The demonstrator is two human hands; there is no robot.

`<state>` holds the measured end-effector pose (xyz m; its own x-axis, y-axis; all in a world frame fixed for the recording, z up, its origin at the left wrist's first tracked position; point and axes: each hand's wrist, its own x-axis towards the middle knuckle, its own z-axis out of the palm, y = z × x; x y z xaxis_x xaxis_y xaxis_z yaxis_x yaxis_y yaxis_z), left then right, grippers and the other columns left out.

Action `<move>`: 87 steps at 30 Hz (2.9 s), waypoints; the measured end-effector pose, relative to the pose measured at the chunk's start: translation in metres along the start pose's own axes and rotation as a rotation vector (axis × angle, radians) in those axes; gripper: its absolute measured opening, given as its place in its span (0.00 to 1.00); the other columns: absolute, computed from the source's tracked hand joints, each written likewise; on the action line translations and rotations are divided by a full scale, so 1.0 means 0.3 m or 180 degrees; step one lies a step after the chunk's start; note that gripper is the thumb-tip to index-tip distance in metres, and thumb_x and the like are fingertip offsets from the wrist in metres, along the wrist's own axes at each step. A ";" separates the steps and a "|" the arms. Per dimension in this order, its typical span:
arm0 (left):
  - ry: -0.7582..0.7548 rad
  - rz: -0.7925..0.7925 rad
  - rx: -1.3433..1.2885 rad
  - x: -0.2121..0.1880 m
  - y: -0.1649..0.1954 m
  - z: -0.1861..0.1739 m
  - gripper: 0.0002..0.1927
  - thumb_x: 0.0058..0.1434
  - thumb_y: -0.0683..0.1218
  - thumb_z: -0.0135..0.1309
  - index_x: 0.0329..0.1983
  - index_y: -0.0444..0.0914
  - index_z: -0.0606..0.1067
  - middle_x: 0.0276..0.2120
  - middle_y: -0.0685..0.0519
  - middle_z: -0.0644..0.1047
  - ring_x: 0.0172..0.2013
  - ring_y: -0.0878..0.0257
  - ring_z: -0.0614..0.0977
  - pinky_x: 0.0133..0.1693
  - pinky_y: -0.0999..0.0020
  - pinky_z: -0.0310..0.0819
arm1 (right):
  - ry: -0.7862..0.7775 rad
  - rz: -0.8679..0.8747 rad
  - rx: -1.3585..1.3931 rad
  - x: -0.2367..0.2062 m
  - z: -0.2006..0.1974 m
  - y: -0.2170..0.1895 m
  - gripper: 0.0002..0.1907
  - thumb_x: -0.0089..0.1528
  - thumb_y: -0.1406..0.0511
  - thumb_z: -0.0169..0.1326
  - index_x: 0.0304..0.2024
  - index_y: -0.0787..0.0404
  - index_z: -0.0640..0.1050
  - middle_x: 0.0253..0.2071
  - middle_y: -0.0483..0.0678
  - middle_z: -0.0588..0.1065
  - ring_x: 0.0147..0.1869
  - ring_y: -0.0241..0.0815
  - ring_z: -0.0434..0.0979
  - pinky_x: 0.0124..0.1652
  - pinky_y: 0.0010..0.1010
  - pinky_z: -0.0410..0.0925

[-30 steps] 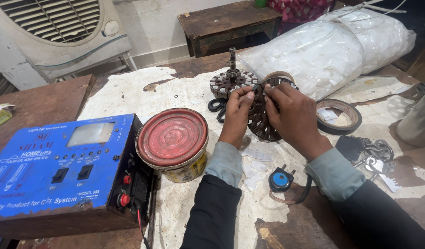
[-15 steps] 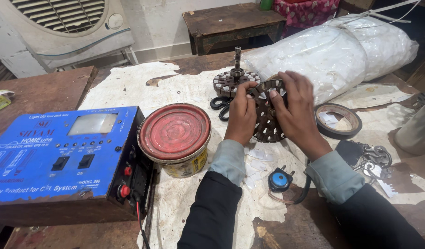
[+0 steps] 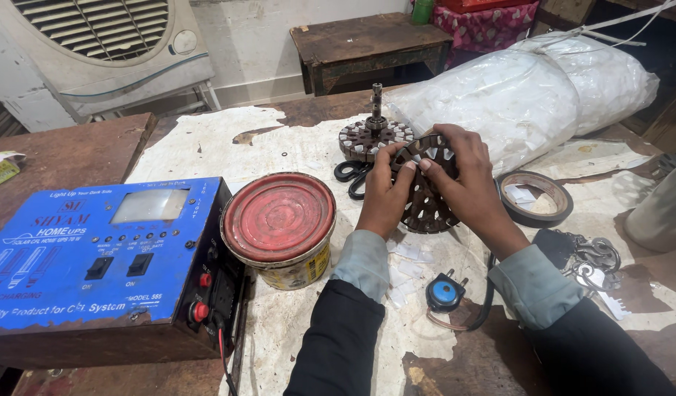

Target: The person sits at a workbench and assembles a perforated circular metal disc onto a small motor-like shaft assembly, fitting small metal pieces into the disc's slots and pressing them into place by hand. They briefly move a steel cup aside and continue fitting components around the disc.

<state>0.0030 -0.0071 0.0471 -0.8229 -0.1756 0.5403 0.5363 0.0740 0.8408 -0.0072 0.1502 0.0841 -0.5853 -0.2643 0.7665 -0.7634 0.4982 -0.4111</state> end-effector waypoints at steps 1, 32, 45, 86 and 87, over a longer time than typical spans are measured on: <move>-0.0007 0.0030 0.0085 0.000 -0.001 -0.003 0.18 0.68 0.45 0.51 0.58 0.33 0.70 0.45 0.42 0.82 0.45 0.58 0.83 0.49 0.65 0.76 | 0.0009 -0.0053 0.0013 0.001 0.001 0.000 0.27 0.65 0.60 0.60 0.64 0.62 0.71 0.60 0.59 0.70 0.65 0.58 0.69 0.61 0.44 0.63; 0.0270 -0.0383 -0.0239 0.002 -0.013 0.018 0.20 0.63 0.46 0.60 0.52 0.33 0.68 0.41 0.47 0.81 0.38 0.66 0.83 0.37 0.71 0.81 | -0.0145 -0.0026 -0.0135 -0.008 -0.002 -0.021 0.34 0.58 0.66 0.59 0.66 0.63 0.66 0.63 0.58 0.67 0.66 0.60 0.65 0.62 0.48 0.59; 0.0581 -0.0028 0.0224 -0.003 -0.002 0.032 0.17 0.61 0.44 0.61 0.49 0.30 0.74 0.35 0.47 0.83 0.33 0.66 0.83 0.36 0.71 0.78 | -0.0190 -0.0002 -0.0150 -0.006 0.000 -0.017 0.35 0.57 0.67 0.59 0.66 0.63 0.66 0.64 0.59 0.67 0.66 0.60 0.65 0.63 0.48 0.59; 0.0449 -0.0442 -0.0740 -0.007 -0.016 0.017 0.16 0.64 0.48 0.61 0.45 0.31 0.76 0.35 0.52 0.79 0.34 0.70 0.78 0.35 0.74 0.76 | -0.0210 -0.0072 -0.0303 -0.004 0.002 -0.018 0.37 0.56 0.64 0.62 0.67 0.63 0.66 0.64 0.58 0.66 0.66 0.60 0.66 0.60 0.49 0.60; 0.0434 -0.0432 -0.0694 -0.008 -0.017 0.018 0.15 0.62 0.47 0.62 0.45 0.31 0.76 0.34 0.52 0.79 0.33 0.70 0.78 0.34 0.74 0.76 | -0.0196 -0.0089 -0.0305 -0.005 0.003 -0.018 0.37 0.56 0.64 0.62 0.67 0.63 0.66 0.64 0.58 0.66 0.66 0.60 0.66 0.60 0.49 0.60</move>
<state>0.0013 -0.0017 0.0415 -0.8650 -0.3010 0.4015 0.4628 -0.1693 0.8701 -0.0024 0.1472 0.0848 -0.5822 -0.3280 0.7440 -0.7517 0.5659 -0.3387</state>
